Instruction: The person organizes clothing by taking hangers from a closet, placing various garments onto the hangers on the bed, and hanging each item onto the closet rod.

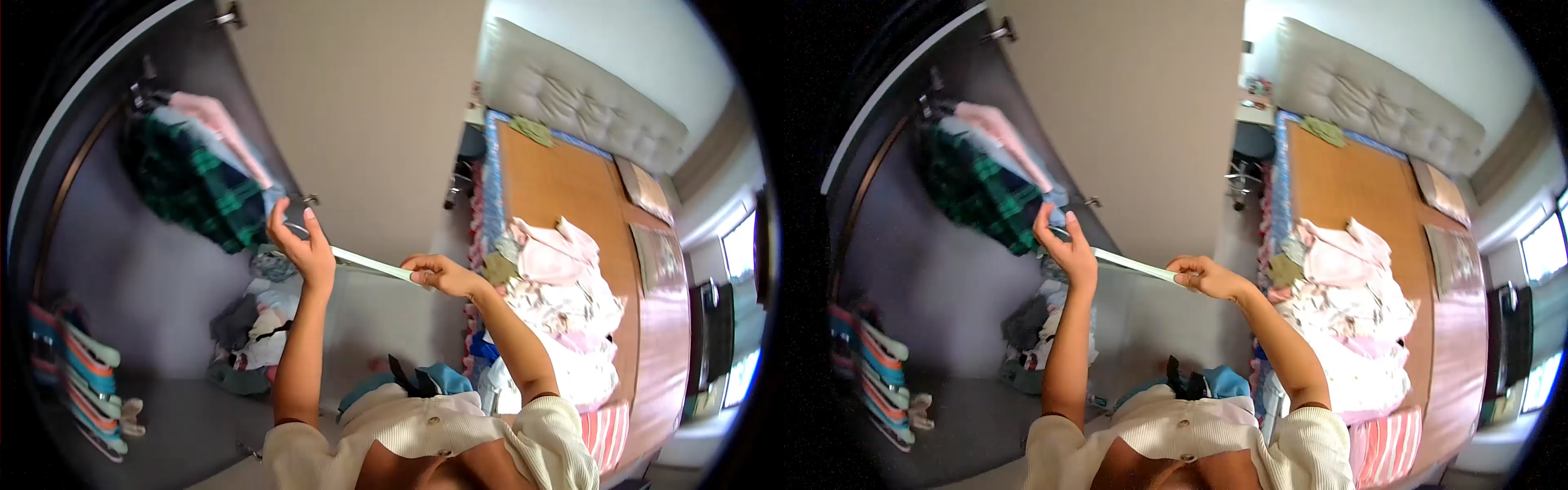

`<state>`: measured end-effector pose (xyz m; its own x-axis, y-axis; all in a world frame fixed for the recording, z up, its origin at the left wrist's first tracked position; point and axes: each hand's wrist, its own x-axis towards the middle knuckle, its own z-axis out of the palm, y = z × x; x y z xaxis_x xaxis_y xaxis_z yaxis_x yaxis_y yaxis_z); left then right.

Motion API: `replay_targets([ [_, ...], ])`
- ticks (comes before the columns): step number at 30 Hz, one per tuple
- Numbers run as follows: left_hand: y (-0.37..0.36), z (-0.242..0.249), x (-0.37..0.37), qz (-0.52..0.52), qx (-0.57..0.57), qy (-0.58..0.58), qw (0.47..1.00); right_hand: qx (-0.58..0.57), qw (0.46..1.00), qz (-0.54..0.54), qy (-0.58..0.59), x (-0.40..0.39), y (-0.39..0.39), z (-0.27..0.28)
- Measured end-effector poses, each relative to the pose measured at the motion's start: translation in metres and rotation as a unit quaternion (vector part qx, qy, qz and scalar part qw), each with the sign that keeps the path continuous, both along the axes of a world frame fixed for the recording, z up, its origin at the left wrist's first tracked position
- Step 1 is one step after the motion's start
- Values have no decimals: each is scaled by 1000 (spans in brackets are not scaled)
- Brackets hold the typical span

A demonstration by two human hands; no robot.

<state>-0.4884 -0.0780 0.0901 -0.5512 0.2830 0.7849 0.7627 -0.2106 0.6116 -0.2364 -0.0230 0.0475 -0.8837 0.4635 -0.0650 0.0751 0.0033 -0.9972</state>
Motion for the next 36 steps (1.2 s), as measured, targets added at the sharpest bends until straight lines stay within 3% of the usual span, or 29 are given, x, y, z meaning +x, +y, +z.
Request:
replay_targets([
  [4, 34, -18, 87, -119, -29, -60, 991, -77, 991, -98, -40, 87, 1, -22],
  [10, 49, -43, 219, -259, -82, -40, 961, 48, 962, -253, -94, 191, -31, -31],
  [12, 51, -54, 268, -315, -88, -19, 945, 50, 944, -316, -84, 224, -41, -47],
  [14, 47, -63, 318, -375, -93, -3, 922, 120, 906, -376, -155, 251, -58, -41],
  [16, 38, -73, 364, -465, -113, 19, 878, 145, 880, -413, -187, 275, -72, -29],
  [21, 9, -90, 449, -617, -135, 137, 763, 158, 798, -551, -186, 331, -95, -72],
  [26, 6, -112, 500, -748, -194, 88, 628, 96, 727, -644, -219, 374, -122, -115],
  [30, 23, -131, 541, -758, -195, 157, 602, 109, 655, -679, -314, 401, -137, -134],
  [36, 88, -200, 593, -734, -275, 202, 587, 38, 519, -771, -367, 448, -123, -151],
])
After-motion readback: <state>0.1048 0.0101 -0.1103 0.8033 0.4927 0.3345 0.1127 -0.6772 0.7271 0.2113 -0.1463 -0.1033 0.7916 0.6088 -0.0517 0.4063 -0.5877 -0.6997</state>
